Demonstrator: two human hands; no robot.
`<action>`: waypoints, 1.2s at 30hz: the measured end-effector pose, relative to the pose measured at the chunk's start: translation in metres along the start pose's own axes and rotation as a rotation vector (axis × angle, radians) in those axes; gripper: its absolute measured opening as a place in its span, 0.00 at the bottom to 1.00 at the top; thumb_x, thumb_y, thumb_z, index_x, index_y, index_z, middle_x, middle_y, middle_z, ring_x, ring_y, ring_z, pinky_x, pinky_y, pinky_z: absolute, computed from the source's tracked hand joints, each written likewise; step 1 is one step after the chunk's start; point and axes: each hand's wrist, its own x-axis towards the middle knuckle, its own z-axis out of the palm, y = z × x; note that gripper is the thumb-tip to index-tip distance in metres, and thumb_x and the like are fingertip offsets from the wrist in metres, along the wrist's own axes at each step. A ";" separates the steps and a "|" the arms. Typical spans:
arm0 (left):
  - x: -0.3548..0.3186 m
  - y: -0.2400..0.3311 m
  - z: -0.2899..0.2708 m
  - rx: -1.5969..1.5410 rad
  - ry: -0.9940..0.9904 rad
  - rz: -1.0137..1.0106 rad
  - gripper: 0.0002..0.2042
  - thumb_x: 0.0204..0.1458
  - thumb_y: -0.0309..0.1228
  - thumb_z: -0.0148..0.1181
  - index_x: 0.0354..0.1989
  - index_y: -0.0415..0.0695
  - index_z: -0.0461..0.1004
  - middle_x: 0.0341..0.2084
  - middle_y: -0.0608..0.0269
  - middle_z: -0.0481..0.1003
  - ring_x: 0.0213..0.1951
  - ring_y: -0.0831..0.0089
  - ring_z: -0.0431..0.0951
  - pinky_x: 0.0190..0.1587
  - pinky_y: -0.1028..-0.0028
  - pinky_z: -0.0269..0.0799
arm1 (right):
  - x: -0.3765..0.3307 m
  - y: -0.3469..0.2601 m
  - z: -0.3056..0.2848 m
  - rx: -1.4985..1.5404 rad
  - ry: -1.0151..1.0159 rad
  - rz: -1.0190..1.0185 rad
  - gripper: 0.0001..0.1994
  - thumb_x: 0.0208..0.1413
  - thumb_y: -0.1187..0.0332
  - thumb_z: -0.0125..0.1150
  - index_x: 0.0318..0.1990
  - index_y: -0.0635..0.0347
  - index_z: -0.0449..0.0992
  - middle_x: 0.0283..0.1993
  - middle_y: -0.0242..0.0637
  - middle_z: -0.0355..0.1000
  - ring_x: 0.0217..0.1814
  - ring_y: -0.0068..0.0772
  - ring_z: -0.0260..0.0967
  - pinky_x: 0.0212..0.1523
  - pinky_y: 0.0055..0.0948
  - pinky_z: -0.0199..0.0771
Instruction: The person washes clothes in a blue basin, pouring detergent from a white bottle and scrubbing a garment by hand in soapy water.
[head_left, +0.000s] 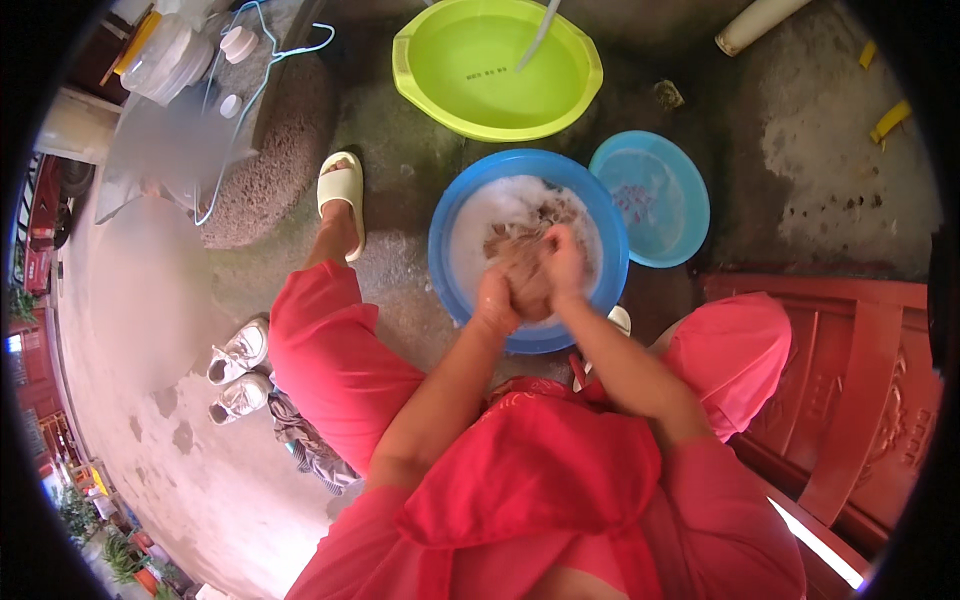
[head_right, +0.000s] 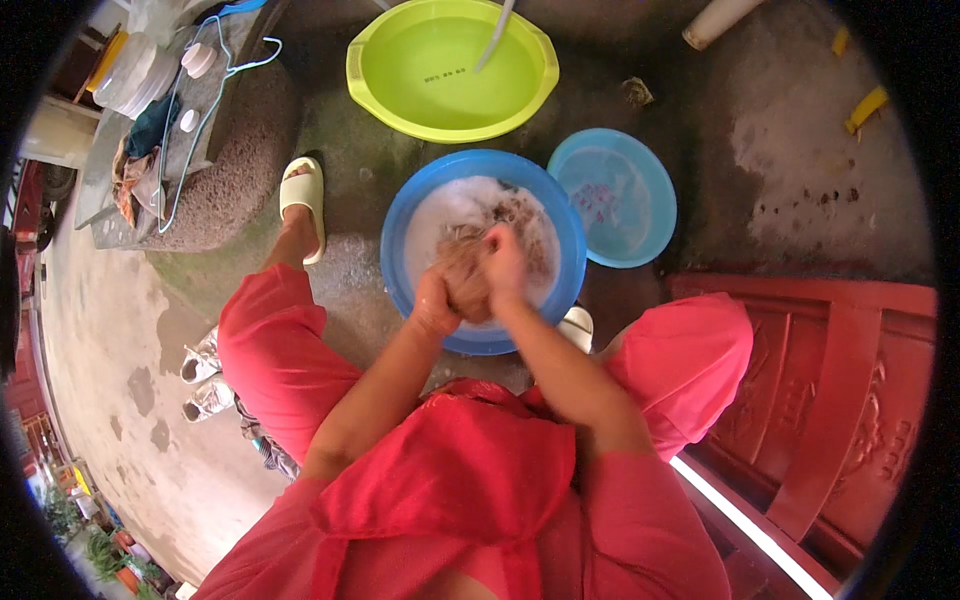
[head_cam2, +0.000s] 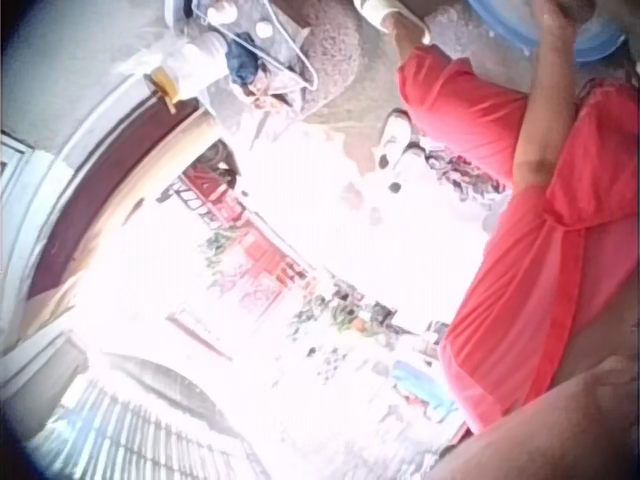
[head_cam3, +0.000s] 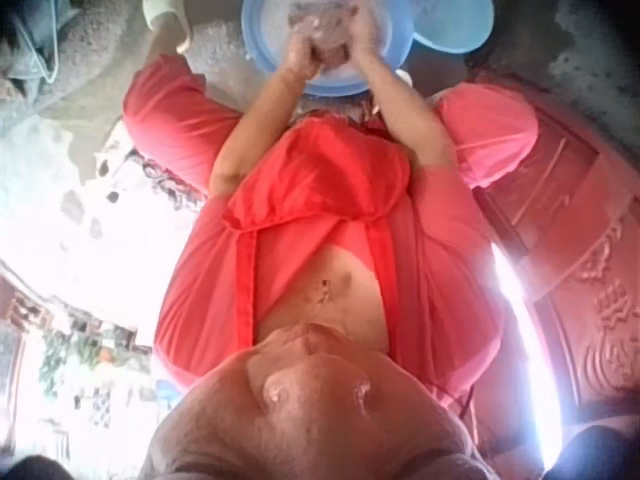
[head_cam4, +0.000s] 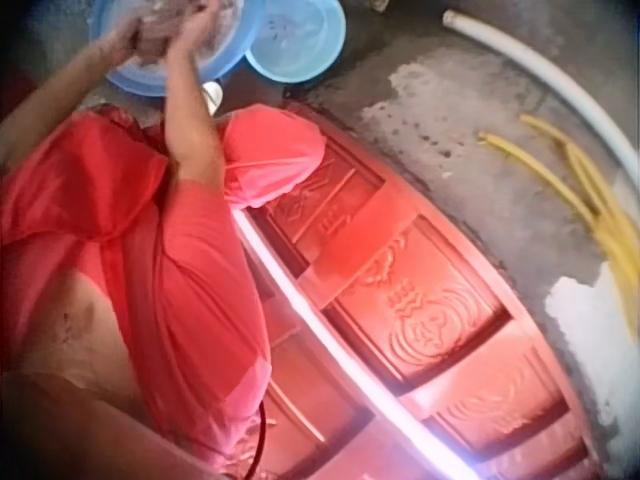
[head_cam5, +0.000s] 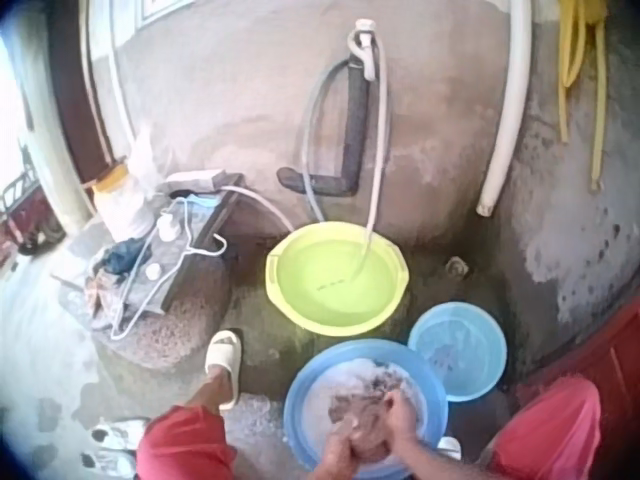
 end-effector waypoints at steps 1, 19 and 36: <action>-0.001 -0.011 0.010 0.131 0.033 0.051 0.19 0.47 0.31 0.48 0.49 0.41 0.65 0.43 0.58 0.70 0.46 0.66 0.70 0.49 0.69 0.65 | 0.018 0.040 -0.011 0.198 -0.055 0.201 0.09 0.39 0.71 0.57 0.30 0.56 0.67 0.30 0.42 0.67 0.35 0.44 0.65 0.36 0.32 0.65; -0.010 0.015 0.004 0.560 -0.014 0.300 0.23 0.39 0.12 0.50 0.46 0.45 0.66 0.44 0.63 0.66 0.44 0.65 0.69 0.44 0.71 0.68 | -0.034 -0.002 -0.073 -0.085 -0.710 -0.180 0.30 0.49 0.52 0.56 0.57 0.56 0.59 0.56 0.49 0.58 0.58 0.45 0.55 0.56 0.33 0.57; -0.028 -0.013 0.009 1.048 -0.539 0.418 0.24 0.53 0.49 0.41 0.57 0.54 0.58 0.58 0.63 0.57 0.61 0.73 0.53 0.61 0.58 0.46 | -0.081 -0.110 -0.048 0.033 -0.398 -0.620 0.07 0.36 0.69 0.59 0.23 0.61 0.68 0.31 0.38 0.66 0.33 0.44 0.65 0.34 0.36 0.66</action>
